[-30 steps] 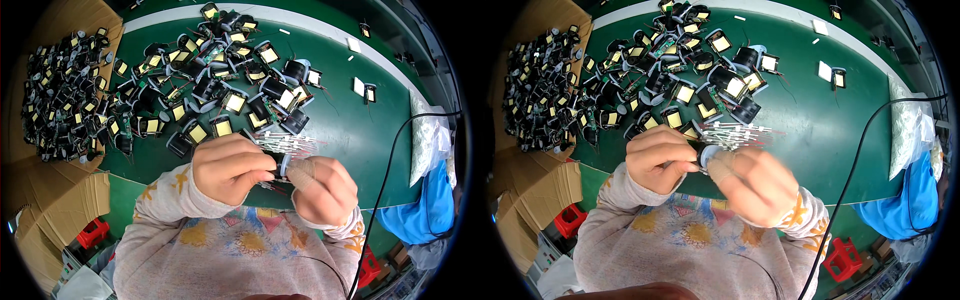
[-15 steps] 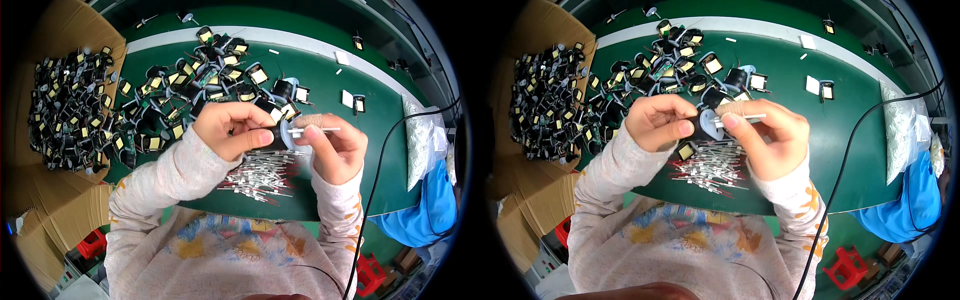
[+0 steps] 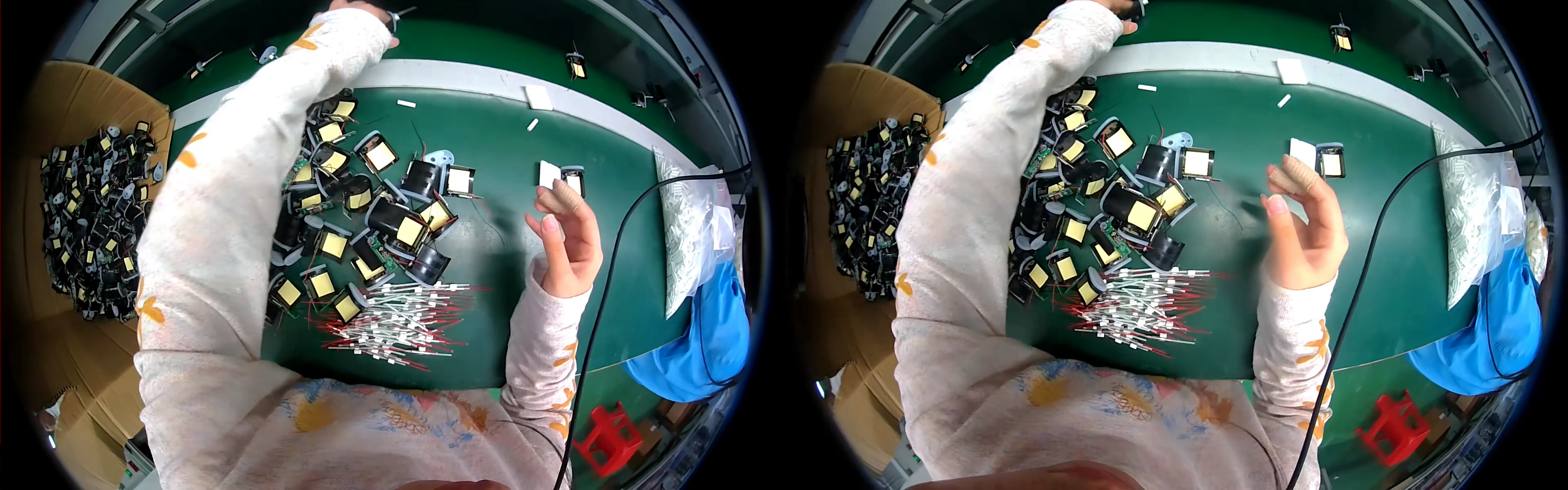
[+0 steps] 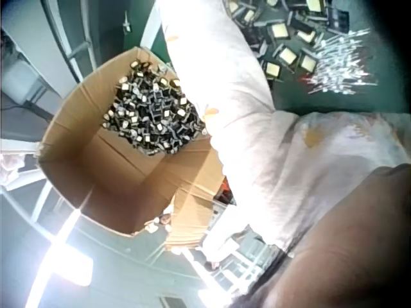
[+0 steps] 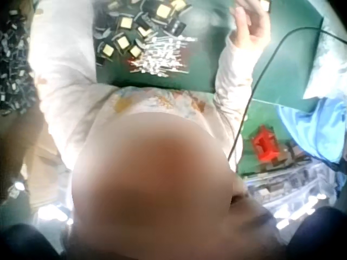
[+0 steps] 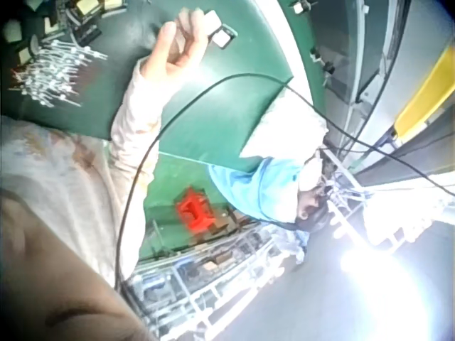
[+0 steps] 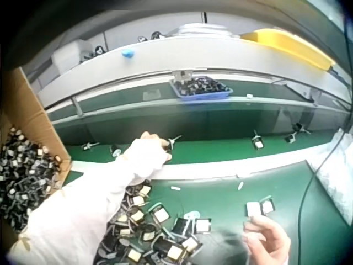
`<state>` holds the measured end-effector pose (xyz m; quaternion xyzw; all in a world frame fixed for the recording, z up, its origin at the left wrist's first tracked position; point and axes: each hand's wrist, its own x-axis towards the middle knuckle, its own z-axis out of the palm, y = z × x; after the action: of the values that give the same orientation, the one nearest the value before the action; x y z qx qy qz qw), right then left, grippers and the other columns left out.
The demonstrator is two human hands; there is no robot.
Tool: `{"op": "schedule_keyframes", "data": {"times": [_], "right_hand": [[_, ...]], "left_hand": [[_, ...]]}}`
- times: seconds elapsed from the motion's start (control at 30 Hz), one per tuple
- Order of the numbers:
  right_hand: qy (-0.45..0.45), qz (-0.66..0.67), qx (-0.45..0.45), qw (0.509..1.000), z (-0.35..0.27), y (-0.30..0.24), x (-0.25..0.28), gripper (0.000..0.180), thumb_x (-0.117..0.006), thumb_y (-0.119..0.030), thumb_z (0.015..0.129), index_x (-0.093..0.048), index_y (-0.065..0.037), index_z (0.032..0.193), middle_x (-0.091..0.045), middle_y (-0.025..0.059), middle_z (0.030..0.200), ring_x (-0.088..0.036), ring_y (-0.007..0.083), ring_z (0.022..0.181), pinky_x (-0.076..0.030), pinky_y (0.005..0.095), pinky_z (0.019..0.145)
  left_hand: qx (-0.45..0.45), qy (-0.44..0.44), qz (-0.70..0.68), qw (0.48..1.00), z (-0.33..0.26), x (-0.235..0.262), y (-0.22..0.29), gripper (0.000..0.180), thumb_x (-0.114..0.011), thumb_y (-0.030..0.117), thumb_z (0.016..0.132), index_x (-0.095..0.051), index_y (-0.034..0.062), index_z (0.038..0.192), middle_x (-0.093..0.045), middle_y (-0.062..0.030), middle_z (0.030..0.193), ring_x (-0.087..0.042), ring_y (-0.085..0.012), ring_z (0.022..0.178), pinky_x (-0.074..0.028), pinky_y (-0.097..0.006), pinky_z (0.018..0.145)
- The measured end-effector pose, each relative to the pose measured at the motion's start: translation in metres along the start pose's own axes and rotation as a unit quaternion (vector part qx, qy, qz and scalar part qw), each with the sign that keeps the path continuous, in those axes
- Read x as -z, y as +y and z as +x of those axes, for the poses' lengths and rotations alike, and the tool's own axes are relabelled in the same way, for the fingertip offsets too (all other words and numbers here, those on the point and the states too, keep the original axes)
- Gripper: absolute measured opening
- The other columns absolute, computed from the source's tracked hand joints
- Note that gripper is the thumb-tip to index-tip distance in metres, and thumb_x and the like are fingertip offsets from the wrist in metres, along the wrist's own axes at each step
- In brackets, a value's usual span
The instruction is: The person assembles electronic components by inserting small pins into a plastic base and fitting it into a housing on a workbench.
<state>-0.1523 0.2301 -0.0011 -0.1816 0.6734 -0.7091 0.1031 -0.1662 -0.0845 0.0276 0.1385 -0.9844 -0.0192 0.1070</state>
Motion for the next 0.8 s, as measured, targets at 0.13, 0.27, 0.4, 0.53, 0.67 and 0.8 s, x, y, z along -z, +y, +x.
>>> {"op": "schedule_keyframes", "data": {"times": [0.13, 0.27, 0.4, 0.53, 0.67, 0.8], "right_hand": [[-0.012, 0.052, -0.049, 0.997, -0.001, -0.002, 0.002, 0.034, -0.055, 0.002, 0.081, -0.051, 0.005, 0.115, -0.059, 0.0162, 0.104, -0.057, 0.0214, 0.098, -0.050, 0.0328, 0.081], [-0.050, 0.053, -0.029, 0.997, -0.013, -0.013, -0.005, 0.033, -0.055, 0.000, 0.082, -0.050, 0.005, 0.115, -0.060, 0.0154, 0.101, -0.059, 0.0195, 0.092, -0.052, 0.0310, 0.077], [-0.066, 0.065, -0.012, 0.996, -0.028, -0.023, -0.009, 0.032, -0.055, 0.000, 0.083, -0.051, 0.005, 0.114, -0.061, 0.0151, 0.096, -0.060, 0.0174, 0.084, -0.052, 0.0279, 0.072], [-0.128, 0.047, -0.026, 0.990, -0.049, -0.025, -0.007, 0.025, -0.058, 0.000, 0.082, -0.055, 0.005, 0.107, -0.064, 0.0112, 0.083, -0.059, 0.0123, 0.070, -0.049, 0.0224, 0.061], [-0.265, -0.222, 0.012, 0.938, -0.067, -0.024, -0.015, 0.014, -0.062, -0.001, 0.076, -0.065, -0.005, 0.089, -0.065, 0.0079, 0.079, -0.062, 0.0150, 0.067, -0.048, 0.0249, 0.060], [-0.308, -0.361, 0.203, 0.856, -0.075, -0.010, -0.027, 0.018, -0.062, -0.001, 0.067, -0.063, -0.008, 0.083, -0.059, 0.0066, 0.071, -0.056, 0.0264, 0.069, -0.048, 0.0334, 0.057]], "left_hand": [[-0.088, -0.123, -0.009, 0.988, -0.011, 0.025, 0.033, 0.025, -0.072, 0.023, 0.071, -0.068, 0.0150, 0.094, -0.064, -0.0055, 0.096, -0.058, -0.0246, 0.093, -0.046, -0.033, 0.083], [-0.307, -0.229, -0.027, 0.923, -0.063, 0.018, 0.070, 0.044, -0.075, 0.015, 0.058, -0.059, 0.0126, 0.098, -0.059, -0.0030, 0.097, -0.052, -0.0232, 0.097, -0.044, -0.035, 0.083], [-0.275, -0.152, 0.021, 0.949, -0.090, -0.006, 0.067, 0.050, -0.075, 0.017, 0.056, -0.052, 0.0123, 0.100, -0.058, -0.0027, 0.094, -0.055, -0.0226, 0.096, -0.045, -0.037, 0.080], [-0.224, -0.294, 0.101, 0.923, -0.088, 0.011, 0.080, 0.028, -0.074, 0.020, 0.063, -0.059, 0.0165, 0.087, -0.063, 0.0006, 0.085, -0.058, -0.0205, 0.092, -0.045, -0.038, 0.078], [-0.157, -0.277, -0.018, 0.948, -0.094, 0.047, 0.068, 0.023, -0.068, 0.016, 0.073, -0.062, 0.0145, 0.095, -0.064, -0.0050, 0.088, -0.061, -0.0224, 0.080, -0.049, -0.034, 0.071], [0.004, -0.181, -0.360, 0.915, -0.135, 0.107, 0.060, 0.032, -0.064, 0.018, 0.080, -0.057, 0.0090, 0.110, -0.061, -0.0057, 0.085, -0.057, -0.0174, 0.078, -0.047, -0.029, 0.067]]}}
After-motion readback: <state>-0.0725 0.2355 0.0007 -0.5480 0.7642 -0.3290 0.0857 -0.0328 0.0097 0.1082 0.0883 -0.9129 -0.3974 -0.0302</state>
